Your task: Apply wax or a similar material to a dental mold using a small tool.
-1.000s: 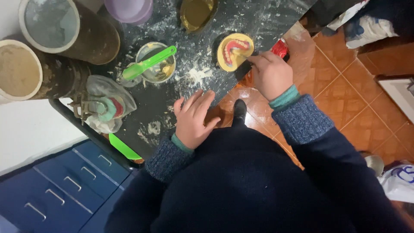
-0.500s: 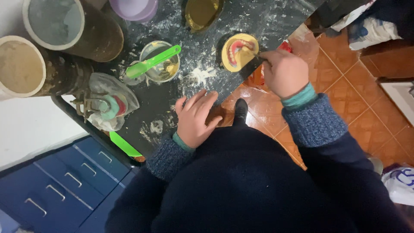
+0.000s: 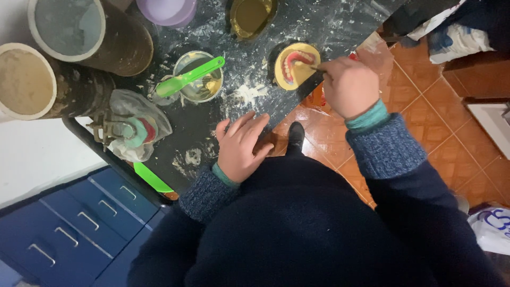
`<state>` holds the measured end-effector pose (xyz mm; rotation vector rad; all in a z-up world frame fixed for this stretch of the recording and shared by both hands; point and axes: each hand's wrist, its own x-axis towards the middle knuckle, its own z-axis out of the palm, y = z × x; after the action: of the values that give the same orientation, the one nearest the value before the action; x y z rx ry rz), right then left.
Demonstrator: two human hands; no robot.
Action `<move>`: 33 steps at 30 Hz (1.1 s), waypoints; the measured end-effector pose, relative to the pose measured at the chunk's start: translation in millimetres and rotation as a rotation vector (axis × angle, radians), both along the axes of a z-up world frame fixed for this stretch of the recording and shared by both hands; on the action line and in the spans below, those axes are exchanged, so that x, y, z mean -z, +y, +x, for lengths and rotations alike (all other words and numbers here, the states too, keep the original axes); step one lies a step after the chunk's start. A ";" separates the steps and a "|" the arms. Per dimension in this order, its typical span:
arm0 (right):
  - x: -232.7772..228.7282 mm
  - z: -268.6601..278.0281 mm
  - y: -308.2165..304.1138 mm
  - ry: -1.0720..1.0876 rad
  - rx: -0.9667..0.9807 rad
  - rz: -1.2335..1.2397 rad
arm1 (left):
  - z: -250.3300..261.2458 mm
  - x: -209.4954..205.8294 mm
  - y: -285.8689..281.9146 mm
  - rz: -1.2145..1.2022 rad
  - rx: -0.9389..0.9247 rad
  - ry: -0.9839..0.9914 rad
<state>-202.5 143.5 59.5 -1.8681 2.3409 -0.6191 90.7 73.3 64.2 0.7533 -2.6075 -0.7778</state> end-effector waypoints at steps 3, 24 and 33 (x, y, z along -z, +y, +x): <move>5.4 -1.0 -1.7 0.013 0.010 0.002 | 0.0 -0.4 -0.8 0.002 0.004 0.000; 2.7 1.7 -8.8 0.030 0.012 0.015 | 0.0 -0.4 -4.4 0.019 0.003 0.002; 3.0 5.8 -9.7 0.044 0.036 0.012 | 0.0 -1.1 -5.4 0.030 0.005 -0.011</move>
<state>-196.7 133.7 56.5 -1.8575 2.4046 -0.5725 90.7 67.9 65.4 0.7619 -2.6134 -0.8186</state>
